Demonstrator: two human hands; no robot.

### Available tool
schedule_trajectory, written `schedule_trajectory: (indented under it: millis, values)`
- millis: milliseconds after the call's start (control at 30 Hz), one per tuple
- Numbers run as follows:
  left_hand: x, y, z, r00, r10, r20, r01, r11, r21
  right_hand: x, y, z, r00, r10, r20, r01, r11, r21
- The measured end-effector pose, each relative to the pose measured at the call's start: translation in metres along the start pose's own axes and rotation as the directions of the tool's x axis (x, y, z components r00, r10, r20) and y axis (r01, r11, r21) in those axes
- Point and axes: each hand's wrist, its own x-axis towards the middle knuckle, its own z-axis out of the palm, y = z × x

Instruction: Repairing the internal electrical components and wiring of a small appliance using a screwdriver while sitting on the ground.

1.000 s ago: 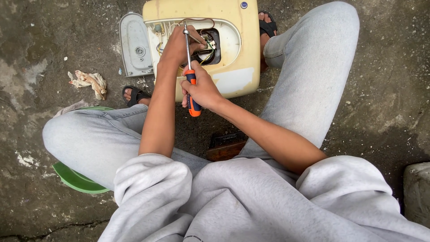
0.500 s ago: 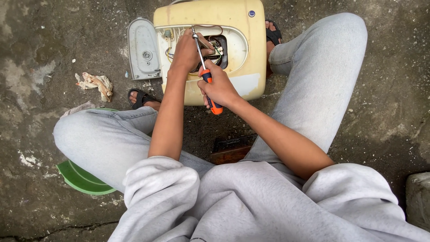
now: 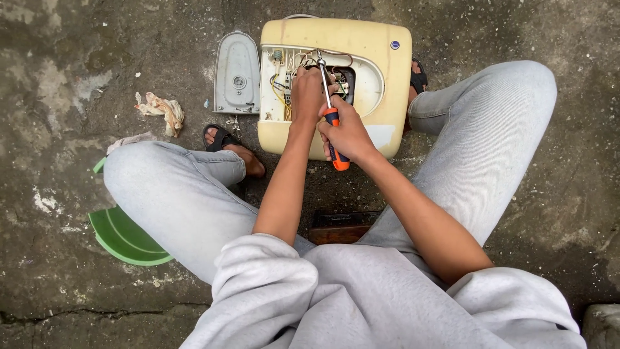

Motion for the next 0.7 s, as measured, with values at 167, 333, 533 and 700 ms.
schedule_trajectory:
  millis: [167,333,533,700]
  values:
    - [-0.011,0.014,-0.002,0.998,-0.038,-0.044,0.038,0.999,0.017,-0.005,-0.003,0.002,1.000,0.003,-0.013,-0.003,1.000,-0.026]
    - [-0.022,0.034,-0.014,0.993,-0.099,-0.067,0.100,0.995,0.017,-0.007,-0.008,0.005,1.000,-0.001,-0.019,0.000,0.999,-0.045]
    - [-0.032,0.051,-0.017,0.973,-0.185,-0.141,0.187,0.982,0.004,-0.003,0.002,0.006,1.000,0.003,-0.029,-0.004,1.000,-0.023]
    - [-0.041,0.060,-0.023,0.968,-0.169,-0.187,0.157,0.985,-0.074,-0.003,0.003,0.007,0.999,-0.011,-0.037,0.010,1.000,-0.028]
